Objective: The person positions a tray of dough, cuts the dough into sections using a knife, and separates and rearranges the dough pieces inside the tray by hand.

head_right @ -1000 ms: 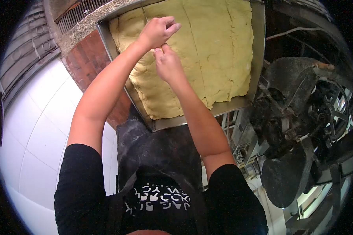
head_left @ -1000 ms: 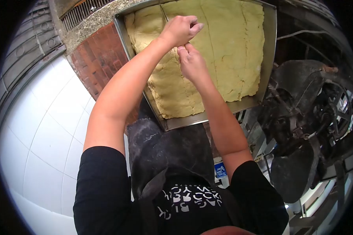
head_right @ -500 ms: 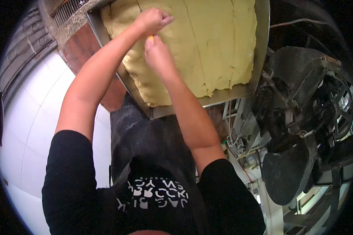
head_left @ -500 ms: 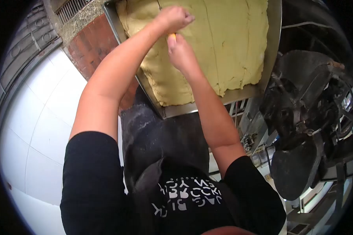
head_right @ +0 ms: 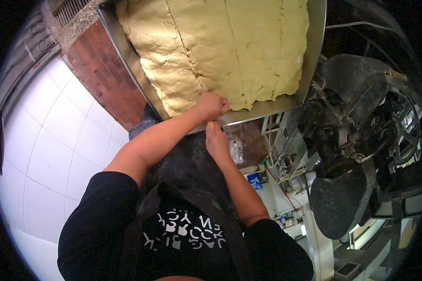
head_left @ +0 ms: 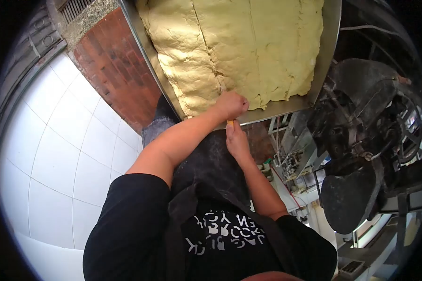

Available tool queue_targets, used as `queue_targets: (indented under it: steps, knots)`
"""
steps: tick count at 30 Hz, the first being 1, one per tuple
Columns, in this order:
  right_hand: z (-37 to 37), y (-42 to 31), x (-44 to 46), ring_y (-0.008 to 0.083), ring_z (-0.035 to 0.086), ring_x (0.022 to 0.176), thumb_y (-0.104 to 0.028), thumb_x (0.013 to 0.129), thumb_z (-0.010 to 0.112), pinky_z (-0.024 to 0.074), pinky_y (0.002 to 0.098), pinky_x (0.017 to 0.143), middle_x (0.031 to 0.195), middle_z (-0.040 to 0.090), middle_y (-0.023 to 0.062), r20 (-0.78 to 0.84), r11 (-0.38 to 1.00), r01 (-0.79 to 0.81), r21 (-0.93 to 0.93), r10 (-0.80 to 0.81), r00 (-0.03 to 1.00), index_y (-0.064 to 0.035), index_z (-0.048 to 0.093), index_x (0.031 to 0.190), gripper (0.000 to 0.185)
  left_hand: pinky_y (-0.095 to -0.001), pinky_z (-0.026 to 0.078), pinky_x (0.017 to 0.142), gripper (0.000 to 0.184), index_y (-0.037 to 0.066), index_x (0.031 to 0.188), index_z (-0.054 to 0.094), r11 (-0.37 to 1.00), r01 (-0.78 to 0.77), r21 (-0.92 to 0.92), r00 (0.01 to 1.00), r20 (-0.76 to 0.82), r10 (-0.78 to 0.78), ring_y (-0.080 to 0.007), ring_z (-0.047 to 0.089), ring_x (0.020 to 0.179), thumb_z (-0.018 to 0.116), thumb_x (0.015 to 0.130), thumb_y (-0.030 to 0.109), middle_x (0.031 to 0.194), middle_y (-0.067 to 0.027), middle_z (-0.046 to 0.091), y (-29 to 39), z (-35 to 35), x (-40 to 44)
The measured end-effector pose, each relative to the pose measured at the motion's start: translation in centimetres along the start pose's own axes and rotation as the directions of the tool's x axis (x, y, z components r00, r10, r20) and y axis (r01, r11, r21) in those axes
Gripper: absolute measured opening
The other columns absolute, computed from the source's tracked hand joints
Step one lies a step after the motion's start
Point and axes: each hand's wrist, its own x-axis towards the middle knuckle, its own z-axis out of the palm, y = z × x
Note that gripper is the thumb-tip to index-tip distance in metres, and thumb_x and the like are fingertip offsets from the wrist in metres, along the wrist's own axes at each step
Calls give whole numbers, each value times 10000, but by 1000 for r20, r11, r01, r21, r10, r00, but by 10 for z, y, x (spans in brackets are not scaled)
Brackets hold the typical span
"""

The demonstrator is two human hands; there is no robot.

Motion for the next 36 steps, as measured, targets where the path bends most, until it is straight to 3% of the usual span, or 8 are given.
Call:
queue_targets:
  steps: [9,12,19,23,26,29,35,36]
  knots:
    - [-50,-36,-51,491,613,852,-248,1013,444,469,501,715,887,622,306,62,991,-118,62,114,992,-24,510,1309,378,-508,467,580,384,88,662,641,967,-9,-256,1000,1,10,-400,604,625,559,916,364,636,-162,609,44,-23,-33]
    - [-74,-71,-56,469,620,799,-230,1001,469,469,480,671,852,623,286,69,987,-125,98,119,991,-22,497,1325,386,-473,483,521,331,112,649,653,952,-192,-238,938,-329,107,-365,610,562,598,887,335,600,-128,613,64,-64,-43]
    - [-81,-147,82,444,620,829,-200,989,514,477,458,701,885,627,277,-152,862,418,286,-390,908,-2,501,1319,385,-436,471,492,395,101,591,580,955,-286,77,744,-611,272,-327,593,533,619,889,358,565,-114,584,20,-214,29]
    - [-76,-198,144,502,585,771,-219,993,499,450,534,661,825,619,294,-298,781,574,247,-502,812,-21,529,1258,332,-451,474,515,428,84,605,587,969,-183,167,742,-623,248,-355,584,550,608,905,388,561,-130,575,-16,-271,68]
    - [-70,-208,146,494,590,769,-190,1003,475,445,531,658,832,621,288,-222,847,483,224,-438,871,-21,522,1279,327,-461,476,532,432,79,619,598,969,-182,166,782,-573,245,-363,579,561,604,909,399,561,-135,572,-24,-280,74]
    - [-67,-201,140,327,596,705,-208,1025,454,461,415,665,841,612,200,-226,809,483,334,-429,875,-13,508,1357,389,-457,473,530,434,73,619,594,958,-231,172,771,-568,288,-363,573,562,611,906,398,561,-138,568,-19,-281,73]
    - [-75,-213,140,310,585,740,-225,1029,456,470,410,704,845,607,199,-238,859,428,280,-370,898,-9,508,1360,399,-459,447,521,455,58,609,572,966,-237,103,794,-552,254,-378,542,553,628,899,405,560,-150,555,-17,-281,76]
    - [-75,-213,145,375,586,775,-215,1025,452,464,453,711,886,614,234,-232,863,421,279,-365,902,-15,504,1351,386,-461,441,521,459,56,609,569,970,-223,97,799,-552,239,-380,536,550,629,899,408,561,-153,553,-18,-283,79]
